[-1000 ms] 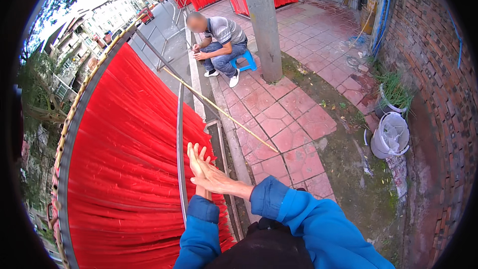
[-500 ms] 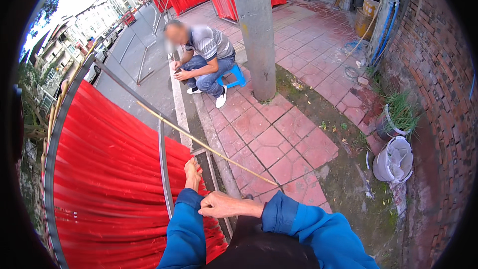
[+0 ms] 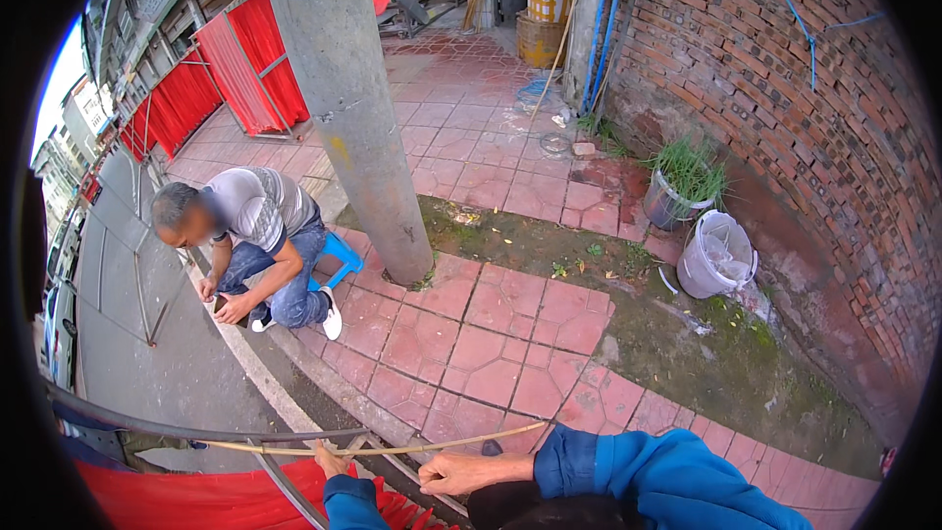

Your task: The person attaches bamboo poles to a metal frame and secures red fabric using white ties. They then remove a bamboo pole from the frame and carry it into a nearby room, placing it on a stool.

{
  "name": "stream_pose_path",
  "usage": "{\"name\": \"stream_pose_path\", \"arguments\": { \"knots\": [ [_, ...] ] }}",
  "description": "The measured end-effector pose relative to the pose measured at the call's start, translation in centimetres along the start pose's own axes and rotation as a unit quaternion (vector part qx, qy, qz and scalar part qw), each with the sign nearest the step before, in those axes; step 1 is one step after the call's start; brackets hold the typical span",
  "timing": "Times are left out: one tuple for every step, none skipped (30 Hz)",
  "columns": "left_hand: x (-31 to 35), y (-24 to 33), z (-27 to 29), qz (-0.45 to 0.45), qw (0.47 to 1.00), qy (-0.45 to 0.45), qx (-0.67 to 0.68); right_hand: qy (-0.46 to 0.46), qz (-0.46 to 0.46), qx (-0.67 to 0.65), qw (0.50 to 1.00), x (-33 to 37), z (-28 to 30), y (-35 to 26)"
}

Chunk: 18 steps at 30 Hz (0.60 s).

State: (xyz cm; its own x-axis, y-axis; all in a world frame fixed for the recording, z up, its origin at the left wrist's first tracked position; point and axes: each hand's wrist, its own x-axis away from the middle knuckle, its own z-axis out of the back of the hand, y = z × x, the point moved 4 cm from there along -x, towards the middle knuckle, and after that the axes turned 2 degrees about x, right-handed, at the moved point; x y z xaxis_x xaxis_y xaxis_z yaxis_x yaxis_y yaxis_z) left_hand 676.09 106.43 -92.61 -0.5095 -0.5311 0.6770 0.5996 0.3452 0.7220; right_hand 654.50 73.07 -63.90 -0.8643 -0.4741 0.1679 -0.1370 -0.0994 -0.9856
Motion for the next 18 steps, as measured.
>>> {"name": "stream_pose_path", "arguments": {
  "knots": [
    [-0.6,0.0,-0.3,0.000,1.000,-0.006,0.006,-0.003,0.014,0.006,1.000,-0.6,0.1,0.3],
    [-0.8,-0.1,-0.1,0.003,1.000,-0.016,0.015,0.004,-0.008,-0.005,1.000,-1.2,0.1,0.8],
    [-0.6,-0.3,0.1,0.023,1.000,0.002,0.022,0.015,-0.013,-0.021,1.000,-1.6,0.2,1.1],
    [0.1,-0.3,-0.3,0.020,0.995,-0.068,0.065,0.013,-0.032,-0.033,0.999,-2.1,0.2,1.2],
    [1.4,-0.7,-0.1,0.030,0.988,-0.111,0.103,0.032,-0.035,-0.072,0.996,-2.5,0.4,1.2],
    [3.2,-0.9,0.2,0.048,0.980,-0.136,0.137,0.069,-0.040,-0.049,0.996,-2.9,1.0,1.0],
    [5.4,-0.7,0.0,0.041,0.972,-0.179,0.150,0.096,-0.054,-0.029,0.994,-3.4,1.7,0.9],
    [8.2,-0.7,0.2,0.023,0.967,-0.199,0.155,0.123,-0.067,-0.008,0.990,-3.8,2.5,0.7],
    [11.3,-0.5,0.1,0.010,0.962,-0.225,0.155,0.129,-0.103,-0.005,0.986,-4.1,3.2,0.6],
    [14.9,-0.1,-0.2,-0.020,0.950,-0.267,0.159,0.165,-0.064,0.043,0.983,-4.6,3.6,-0.1],
    [18.8,0.3,-0.6,-0.073,0.933,-0.322,0.146,0.209,-0.002,0.082,0.975,-5.0,4.3,-1.0],
    [22.6,0.6,-1.2,-0.092,0.917,-0.363,0.136,0.239,0.024,0.129,0.962,-5.1,4.5,-1.6],
    [26.4,1.3,-2.1,-0.122,0.884,-0.434,0.122,0.203,-0.010,0.143,0.969,-5.0,4.6,-1.6],
    [29.8,2.0,-2.7,-0.150,0.875,-0.449,0.102,0.217,0.024,0.135,0.967,-4.8,4.7,-2.3],
    [32.7,2.9,-3.6,-0.167,0.868,-0.460,0.078,0.227,0.042,0.138,0.963,-4.7,4.9,-3.0],
    [35.5,3.6,-4.6,-0.190,0.850,-0.487,0.064,0.250,0.081,0.149,0.953,-4.3,5.1,-3.9],
    [38.2,4.2,-5.7,-0.202,0.835,-0.507,0.072,0.251,0.076,0.147,0.954,-3.9,5.4,-4.5],
    [40.8,4.6,-6.8,-0.214,0.818,-0.527,0.079,0.264,0.092,0.154,0.948,-3.4,5.7,-5.4]
  ]
}}
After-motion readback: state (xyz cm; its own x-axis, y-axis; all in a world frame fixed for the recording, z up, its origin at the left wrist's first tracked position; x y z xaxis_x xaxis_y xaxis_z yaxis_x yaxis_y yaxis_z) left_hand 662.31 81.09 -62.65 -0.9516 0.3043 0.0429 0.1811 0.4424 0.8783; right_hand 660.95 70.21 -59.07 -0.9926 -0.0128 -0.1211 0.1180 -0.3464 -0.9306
